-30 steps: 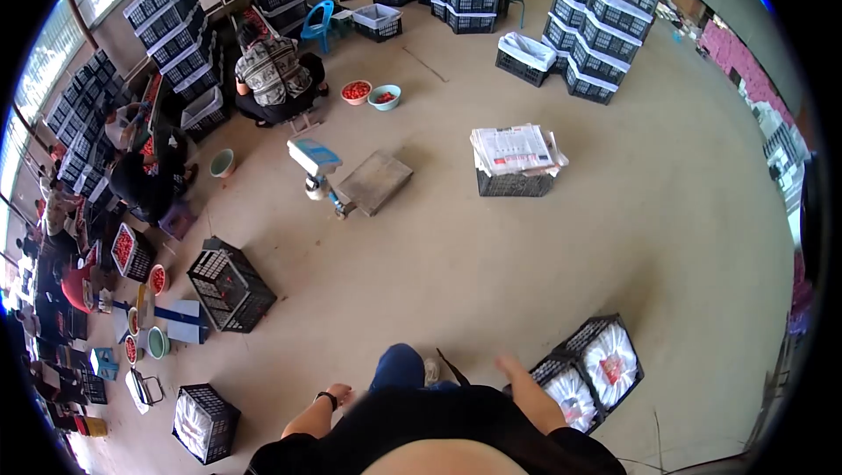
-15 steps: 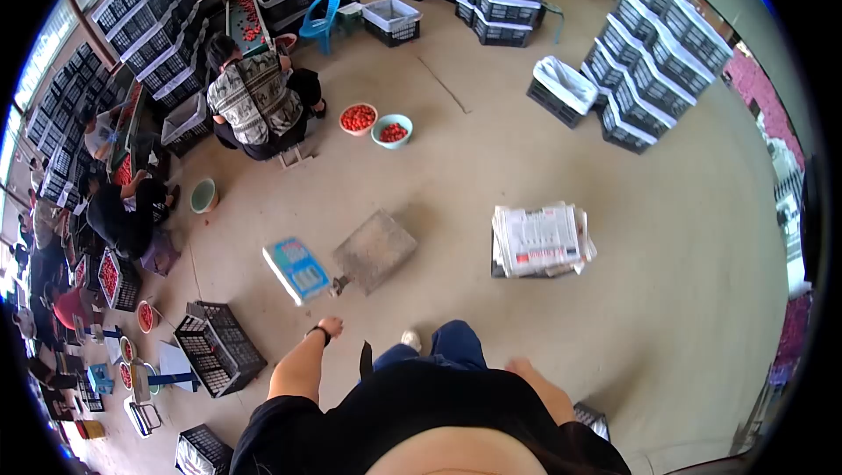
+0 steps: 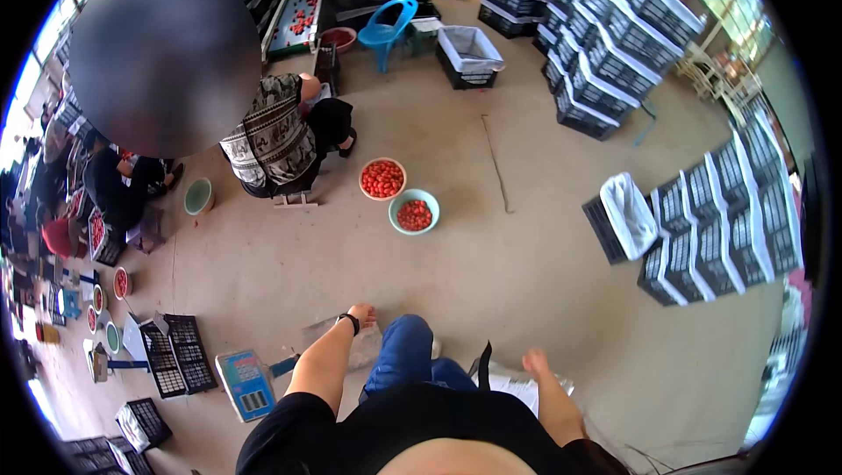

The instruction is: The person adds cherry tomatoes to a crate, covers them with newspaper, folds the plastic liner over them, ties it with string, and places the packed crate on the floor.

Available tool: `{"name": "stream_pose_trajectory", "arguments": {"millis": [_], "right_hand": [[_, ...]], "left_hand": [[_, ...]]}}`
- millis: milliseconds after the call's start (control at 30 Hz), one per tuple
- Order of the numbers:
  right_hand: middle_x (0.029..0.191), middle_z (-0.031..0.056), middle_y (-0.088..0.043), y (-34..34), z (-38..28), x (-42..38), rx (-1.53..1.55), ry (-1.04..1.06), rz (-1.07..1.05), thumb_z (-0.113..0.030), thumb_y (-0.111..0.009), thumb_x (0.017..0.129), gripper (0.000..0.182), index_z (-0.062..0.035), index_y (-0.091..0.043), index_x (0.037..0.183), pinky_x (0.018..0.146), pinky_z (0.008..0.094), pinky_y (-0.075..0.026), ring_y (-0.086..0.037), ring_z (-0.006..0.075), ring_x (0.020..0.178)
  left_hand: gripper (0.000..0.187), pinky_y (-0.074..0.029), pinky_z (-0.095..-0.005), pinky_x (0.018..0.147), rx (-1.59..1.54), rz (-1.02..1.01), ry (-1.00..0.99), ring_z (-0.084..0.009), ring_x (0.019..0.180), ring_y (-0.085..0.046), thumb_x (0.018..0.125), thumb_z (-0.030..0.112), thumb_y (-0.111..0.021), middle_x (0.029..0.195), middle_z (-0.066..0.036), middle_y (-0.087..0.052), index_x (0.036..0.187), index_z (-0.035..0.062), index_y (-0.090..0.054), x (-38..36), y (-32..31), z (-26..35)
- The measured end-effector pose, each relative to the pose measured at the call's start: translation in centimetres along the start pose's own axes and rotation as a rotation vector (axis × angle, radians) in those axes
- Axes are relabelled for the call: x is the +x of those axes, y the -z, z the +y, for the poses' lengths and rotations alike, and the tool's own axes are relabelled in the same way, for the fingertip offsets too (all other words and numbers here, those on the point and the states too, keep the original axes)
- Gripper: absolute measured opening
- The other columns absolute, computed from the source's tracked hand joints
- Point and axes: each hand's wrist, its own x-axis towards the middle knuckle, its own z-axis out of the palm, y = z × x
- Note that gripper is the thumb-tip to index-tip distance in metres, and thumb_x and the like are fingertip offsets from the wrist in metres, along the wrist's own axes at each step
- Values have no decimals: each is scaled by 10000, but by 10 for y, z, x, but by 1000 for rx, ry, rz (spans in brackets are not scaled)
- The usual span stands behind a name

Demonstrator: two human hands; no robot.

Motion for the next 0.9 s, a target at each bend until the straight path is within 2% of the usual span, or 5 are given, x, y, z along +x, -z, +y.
{"name": "stream_pose_trajectory", "arguments": {"millis": [200, 433, 633, 767, 900], "right_hand": [[884, 93, -589, -181, -329, 156, -543, 430, -218, -216, -589, 827, 287, -38, -517, 1040, 708, 281, -482, -581, 181, 788], [1317, 201, -323, -267, -366, 298, -1488, 383, -330, -426, -624, 749, 742, -68, -302, 1312, 989, 439, -320, -320, 350, 1223], [1338, 174, -321, -310, -389, 444, -1891, 516, -511, -405, -642, 725, 724, -97, -341, 1307, 987, 497, -282, -266, 421, 1225], [1292, 118, -385, -341, -456, 524, -2007, 597, -551, -351, -652, 700, 610, -97, -458, 1220, 957, 492, -304, -288, 399, 1201], [1244, 96, -422, -334, -499, 568, -1982, 635, -634, -345, -671, 674, 537, -104, -537, 1135, 926, 499, -322, -317, 393, 1175]], "left_hand": [[157, -490, -327, 650, -333, 41, 66, -182, 705, -540, 842, 181, -495, 804, -53, -532, 942, 62, -521, 135, -50, 109], [228, -478, -374, 744, -583, 146, 198, -226, 843, -531, 813, 189, -534, 913, -72, -495, 989, 51, -491, 357, -108, 191], [464, -467, -407, 794, -657, 256, 320, -293, 1011, -499, 788, 194, -563, 1176, -143, -455, 1219, 93, -426, 609, -149, 100], [687, -510, -425, 705, -555, 727, 596, -325, 999, -497, 693, 199, -665, 1219, -195, -419, 1263, 45, -315, 697, -156, 90], [455, -474, -400, 718, -1147, 587, 174, -273, 894, -574, 729, 172, -634, 1020, -130, -571, 1138, 72, -462, 708, -180, 123]]}}
